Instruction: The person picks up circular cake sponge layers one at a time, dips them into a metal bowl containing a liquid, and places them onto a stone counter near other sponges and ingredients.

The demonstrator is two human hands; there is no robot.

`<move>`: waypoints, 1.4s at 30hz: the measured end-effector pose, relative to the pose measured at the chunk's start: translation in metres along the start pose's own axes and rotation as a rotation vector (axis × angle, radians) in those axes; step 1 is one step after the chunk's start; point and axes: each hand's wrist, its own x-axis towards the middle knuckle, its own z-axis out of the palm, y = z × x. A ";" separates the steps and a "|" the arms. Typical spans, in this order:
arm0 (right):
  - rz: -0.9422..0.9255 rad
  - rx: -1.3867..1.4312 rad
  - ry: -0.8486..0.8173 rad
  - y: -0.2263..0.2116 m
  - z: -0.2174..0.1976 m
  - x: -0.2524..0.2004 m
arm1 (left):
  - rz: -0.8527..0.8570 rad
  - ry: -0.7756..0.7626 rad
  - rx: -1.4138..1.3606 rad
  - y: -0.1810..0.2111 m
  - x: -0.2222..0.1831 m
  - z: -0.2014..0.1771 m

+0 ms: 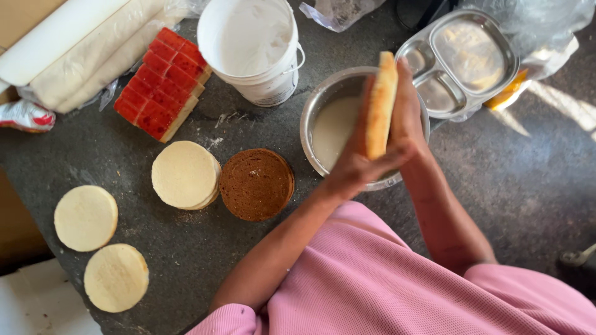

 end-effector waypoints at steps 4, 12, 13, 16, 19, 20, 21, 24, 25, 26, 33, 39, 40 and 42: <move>-0.173 -0.436 -0.087 -0.014 0.025 -0.003 | -0.295 0.219 -0.722 0.000 -0.009 -0.034; 0.457 -0.199 -0.115 -0.009 0.010 -0.019 | -0.153 0.258 -0.605 -0.006 -0.022 -0.048; 0.458 -0.094 -0.113 0.000 0.009 -0.019 | -0.148 0.174 -0.444 -0.008 -0.024 -0.039; 0.384 0.151 -0.098 0.029 0.006 -0.015 | -0.004 -0.027 0.044 0.001 -0.025 -0.015; 0.253 0.189 -0.195 0.046 -0.011 -0.019 | -0.029 -0.058 0.149 0.012 -0.013 0.015; 0.207 0.187 -0.263 0.050 -0.019 -0.023 | -0.029 -0.044 0.186 0.015 -0.010 0.021; 0.163 0.184 -0.338 0.054 -0.025 -0.025 | -0.032 -0.025 0.217 0.018 -0.009 0.027; -0.082 0.064 -0.374 0.056 -0.032 -0.029 | -0.022 0.008 0.297 0.021 -0.005 0.036; -0.154 -0.087 -0.317 0.054 -0.028 -0.025 | -0.004 0.004 0.300 0.021 -0.004 0.036; -0.210 -0.243 -0.257 0.050 -0.023 -0.021 | 0.014 0.001 0.303 0.021 -0.004 0.035; -0.029 -0.258 -0.129 0.001 0.015 -0.021 | 0.006 0.094 0.144 0.006 -0.021 0.017; -0.281 -0.921 -0.211 -0.037 0.033 -0.016 | -0.137 0.380 -0.766 0.017 -0.036 -0.027; -0.309 -0.902 -0.227 -0.037 0.032 -0.015 | -0.172 0.392 -0.867 0.017 -0.038 -0.033; -0.372 -0.866 -0.265 -0.035 0.027 -0.010 | -0.160 0.373 -0.835 0.010 -0.038 -0.041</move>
